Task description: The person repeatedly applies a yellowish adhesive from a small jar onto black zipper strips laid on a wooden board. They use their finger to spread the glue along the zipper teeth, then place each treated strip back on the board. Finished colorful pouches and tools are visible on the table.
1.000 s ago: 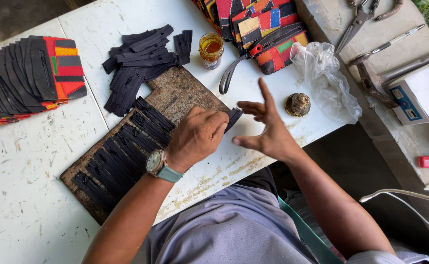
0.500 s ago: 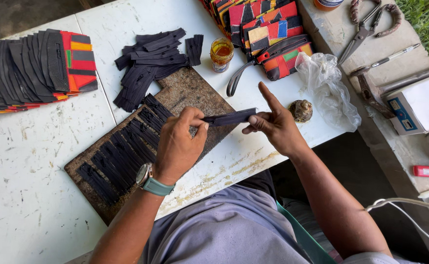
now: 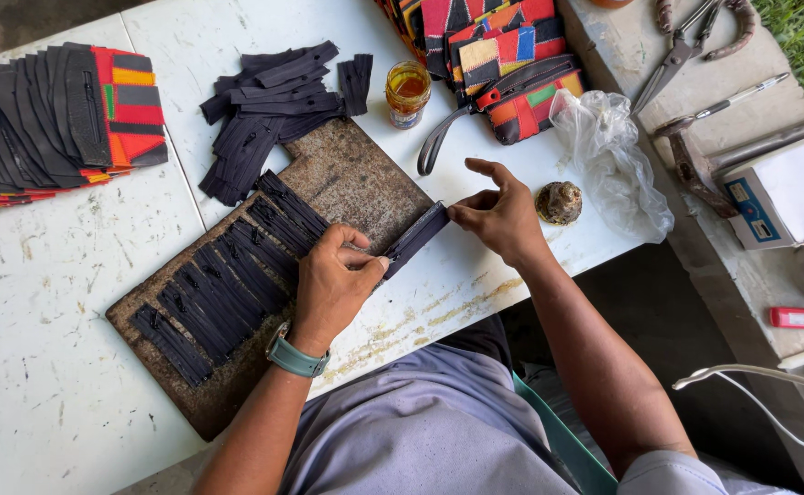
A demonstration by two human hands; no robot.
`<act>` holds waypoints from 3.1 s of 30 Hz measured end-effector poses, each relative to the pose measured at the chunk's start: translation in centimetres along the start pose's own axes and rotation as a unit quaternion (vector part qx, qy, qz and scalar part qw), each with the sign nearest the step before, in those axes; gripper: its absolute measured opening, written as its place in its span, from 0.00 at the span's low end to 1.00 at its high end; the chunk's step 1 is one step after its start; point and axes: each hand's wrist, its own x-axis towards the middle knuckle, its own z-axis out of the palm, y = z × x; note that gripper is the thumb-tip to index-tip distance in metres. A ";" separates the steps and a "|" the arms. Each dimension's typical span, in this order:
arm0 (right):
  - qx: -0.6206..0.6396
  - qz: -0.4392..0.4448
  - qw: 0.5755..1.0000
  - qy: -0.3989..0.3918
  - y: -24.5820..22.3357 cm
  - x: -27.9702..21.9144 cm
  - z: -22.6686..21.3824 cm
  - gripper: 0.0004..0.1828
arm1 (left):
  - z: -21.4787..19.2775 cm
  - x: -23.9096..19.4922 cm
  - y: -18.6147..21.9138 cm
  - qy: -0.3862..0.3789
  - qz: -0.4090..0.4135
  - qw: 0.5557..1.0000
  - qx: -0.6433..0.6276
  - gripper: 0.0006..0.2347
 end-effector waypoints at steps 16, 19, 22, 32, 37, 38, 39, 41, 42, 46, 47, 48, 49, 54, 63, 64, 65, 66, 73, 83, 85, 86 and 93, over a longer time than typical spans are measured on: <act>-0.445 -0.377 0.807 0.091 -9.2 9.0 -0.4 0.29 | 0.2 0.1 -0.4 0.025 0.000 1.000 0.000 0.12; -0.485 -0.355 0.796 0.064 -8.7 11.4 1.0 0.27 | 0.3 0.2 -0.6 0.020 -0.018 1.000 -0.005 0.12; -0.494 -0.349 0.795 0.055 -7.3 13.0 1.4 0.25 | 0.5 0.2 -0.8 0.015 -0.024 1.000 -0.002 0.11; -0.460 -0.339 0.819 0.059 -8.1 12.4 0.8 0.27 | 0.3 0.6 -0.8 -0.011 -0.051 0.996 -0.070 0.10; -0.424 -0.358 0.830 0.060 -8.9 7.7 -1.4 0.28 | 0.4 0.2 -0.5 -0.010 -0.060 0.998 -0.029 0.10; -0.409 -0.356 0.839 0.052 -8.9 6.4 -2.0 0.29 | 0.5 0.1 -0.4 -0.007 -0.055 0.998 -0.021 0.10; -0.347 -0.348 0.871 0.028 -8.8 5.0 -2.8 0.29 | 0.4 0.1 -0.4 0.001 -0.050 0.999 -0.014 0.10; -0.215 -0.322 0.922 -0.021 -7.6 1.2 -4.4 0.28 | 0.4 0.1 -0.5 0.032 -0.003 0.999 -0.005 0.10; -0.240 -0.314 0.918 -0.031 -6.5 0.1 -4.2 0.28 | 0.4 -0.1 -0.7 0.045 0.018 0.999 0.001 0.10; -0.304 -0.264 0.914 -0.046 -1.9 -2.3 -2.7 0.31 | 0.8 -0.3 -0.8 0.026 -0.005 1.000 -0.012 0.10; -0.311 -0.249 0.916 -0.049 -1.3 -2.2 -2.3 0.32 | 0.8 -0.3 -0.7 0.027 -0.006 1.000 -0.011 0.10; -0.311 -0.254 0.914 -0.051 -0.8 -1.9 -2.2 0.32 | 0.8 -0.3 -0.7 0.027 -0.007 1.000 -0.010 0.10; -0.309 -0.256 0.914 -0.053 -0.4 -1.8 -1.8 0.33 | 0.6 -0.5 -0.7 0.030 -0.003 1.000 -0.008 0.09; -0.349 -0.258 0.900 -0.054 0.3 -1.3 -1.6 0.32 | 0.6 -0.5 -0.7 0.032 0.004 0.999 0.000 0.10; -0.444 -0.243 0.862 -0.008 0.4 -3.0 -3.0 0.28 | 0.6 -0.4 -1.1 0.026 0.017 0.999 -0.022 0.09; -0.417 -0.240 0.877 -0.014 0.3 -3.4 -3.2 0.29 | 0.5 -0.5 -1.2 0.025 0.010 0.999 -0.019 0.09; -0.391 -0.234 0.890 -0.018 0.2 -3.8 -3.5 0.30 | 0.6 -0.4 -1.2 0.020 0.005 1.000 -0.017 0.09; -0.372 -0.221 0.901 -0.039 0.1 -4.3 -3.5 0.34 | 0.7 -0.3 -1.1 0.015 0.000 1.000 -0.016 0.09; -0.440 -0.248 0.859 -0.082 -0.5 -6.8 0.1 0.40 | 0.6 -0.4 -1.0 0.016 0.002 1.000 0.000 0.09; -0.451 -0.384 0.799 0.102 -8.8 7.4 0.3 0.31 | 0.3 -0.5 -0.3 0.040 0.038 0.998 0.017 0.11; -0.486 -0.356 0.794 0.086 -8.8 9.9 1.0 0.30 | 0.2 -0.4 -0.2 0.037 0.030 0.999 0.013 0.10; -0.495 -0.343 0.794 0.080 -8.6 10.9 1.3 0.30 | 0.2 -0.3 -0.3 0.035 0.033 0.999 0.011 0.10; -0.524 -0.329 0.783 0.060 -7.0 14.3 2.1 0.26 | 0.4 -0.1 -0.9 0.016 0.032 0.999 -0.003 0.09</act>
